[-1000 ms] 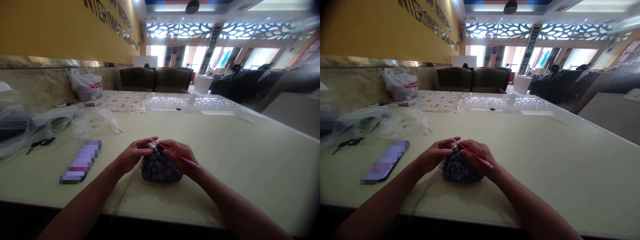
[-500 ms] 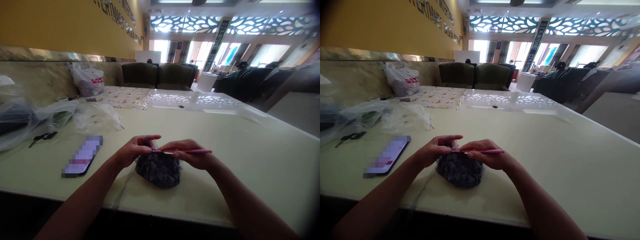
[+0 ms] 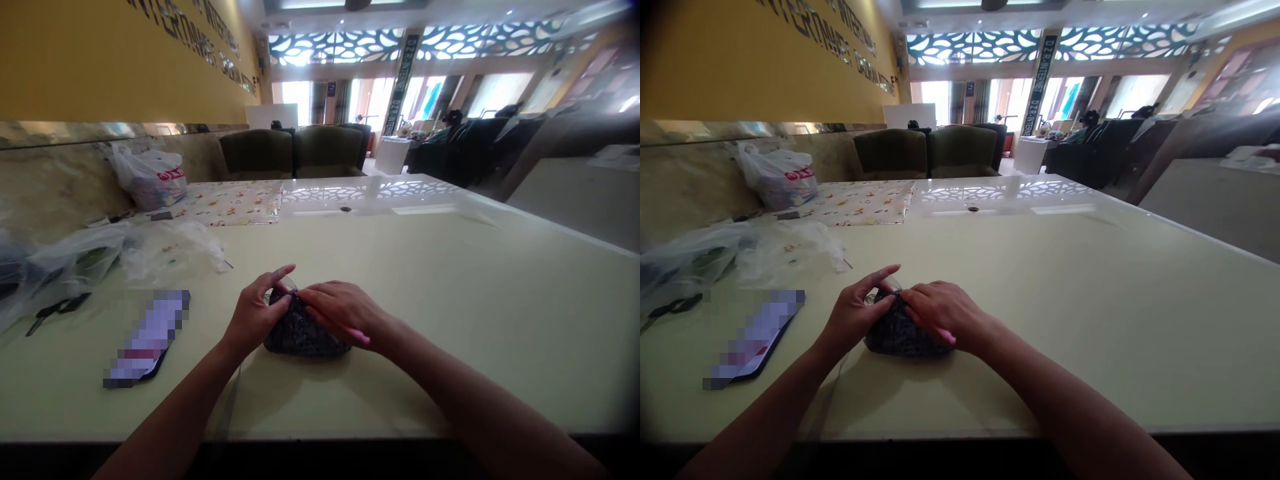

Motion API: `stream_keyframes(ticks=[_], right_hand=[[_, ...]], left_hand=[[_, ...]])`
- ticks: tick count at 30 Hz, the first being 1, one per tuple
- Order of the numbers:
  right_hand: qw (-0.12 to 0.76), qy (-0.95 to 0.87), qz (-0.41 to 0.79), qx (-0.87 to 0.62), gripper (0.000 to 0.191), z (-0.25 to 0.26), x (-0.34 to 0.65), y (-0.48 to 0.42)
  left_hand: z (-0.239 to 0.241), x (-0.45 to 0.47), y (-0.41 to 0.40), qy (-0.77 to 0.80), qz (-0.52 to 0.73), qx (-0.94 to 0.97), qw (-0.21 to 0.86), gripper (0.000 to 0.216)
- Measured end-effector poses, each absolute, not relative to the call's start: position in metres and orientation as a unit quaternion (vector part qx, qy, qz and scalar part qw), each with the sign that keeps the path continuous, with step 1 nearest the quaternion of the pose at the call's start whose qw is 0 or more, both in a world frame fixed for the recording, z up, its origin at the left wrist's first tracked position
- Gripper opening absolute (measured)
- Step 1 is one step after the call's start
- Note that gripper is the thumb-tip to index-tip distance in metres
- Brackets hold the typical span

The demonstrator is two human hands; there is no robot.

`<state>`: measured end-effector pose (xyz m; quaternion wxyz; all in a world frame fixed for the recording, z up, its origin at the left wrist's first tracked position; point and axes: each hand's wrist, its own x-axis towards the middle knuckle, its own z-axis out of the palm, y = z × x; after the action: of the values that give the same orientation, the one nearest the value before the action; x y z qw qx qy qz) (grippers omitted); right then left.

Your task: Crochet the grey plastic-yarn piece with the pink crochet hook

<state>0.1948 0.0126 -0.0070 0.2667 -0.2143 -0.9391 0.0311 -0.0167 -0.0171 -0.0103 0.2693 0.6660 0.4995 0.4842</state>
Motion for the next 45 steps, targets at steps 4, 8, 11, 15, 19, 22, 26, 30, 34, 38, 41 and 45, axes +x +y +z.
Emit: stream_keyframes(ticks=[4, 8, 11, 15, 19, 22, 26, 30, 34, 38, 41, 45], right_hand=[[0.323, -0.901, -0.091, -0.276, 0.019, -0.024, 0.177, 0.004], [0.359, -0.873, -0.169, -0.283, 0.024, -0.03, 0.171, 0.001], [0.394, -0.859, -0.188, -0.269, 0.02, -0.031, 0.172, 0.003], [0.428, -0.862, -0.179, -0.204, 0.012, -0.03, 0.177, 0.008], [0.461, -0.87, -0.099, -0.143, 0.011, -0.024, 0.184, 0.011], [0.464, -0.877, -0.015, -0.125, 0.01, -0.02, 0.189, 0.013], [0.464, -0.861, 0.164, -0.132, 0.009, -0.013, 0.194, 0.014], [0.444, -0.812, 0.34, -0.168, 0.011, -0.008, 0.198, 0.015], [0.422, -0.768, 0.438, -0.202, 0.014, -0.005, 0.202, 0.018], [0.431, -0.715, 0.51, -0.205, 0.018, -0.006, 0.2, 0.02], [0.442, -0.701, 0.517, -0.215, 0.019, -0.01, 0.194, 0.018], [0.471, -0.709, 0.46, -0.252, 0.016, -0.018, 0.184, 0.007]], left_hand=[[-0.014, -0.008, -0.021, 0.507, 0.521, 0.635, 0.262, 0.048], [-0.018, -0.001, -0.023, 0.473, 0.567, 0.497, 0.456, 0.054], [-0.017, 0.001, -0.023, 0.414, 0.566, 0.39, 0.597, 0.07], [-0.01, -0.002, -0.024, 0.361, 0.533, 0.345, 0.683, 0.083], [-0.005, -0.008, -0.024, 0.325, 0.524, 0.357, 0.702, 0.086], [-0.005, -0.014, -0.022, 0.311, 0.523, 0.369, 0.702, 0.086], [-0.006, -0.023, -0.018, 0.309, 0.527, 0.386, 0.691, 0.084], [-0.006, -0.027, -0.015, 0.308, 0.528, 0.4, 0.683, 0.08], [-0.005, -0.026, -0.015, 0.321, 0.539, 0.402, 0.667, 0.072], [-0.004, -0.025, -0.015, 0.324, 0.547, 0.41, 0.653, 0.061], [-0.005, -0.022, -0.016, 0.329, 0.548, 0.428, 0.639, 0.058], [-0.008, -0.015, -0.018, 0.341, 0.521, 0.432, 0.652, 0.058]])
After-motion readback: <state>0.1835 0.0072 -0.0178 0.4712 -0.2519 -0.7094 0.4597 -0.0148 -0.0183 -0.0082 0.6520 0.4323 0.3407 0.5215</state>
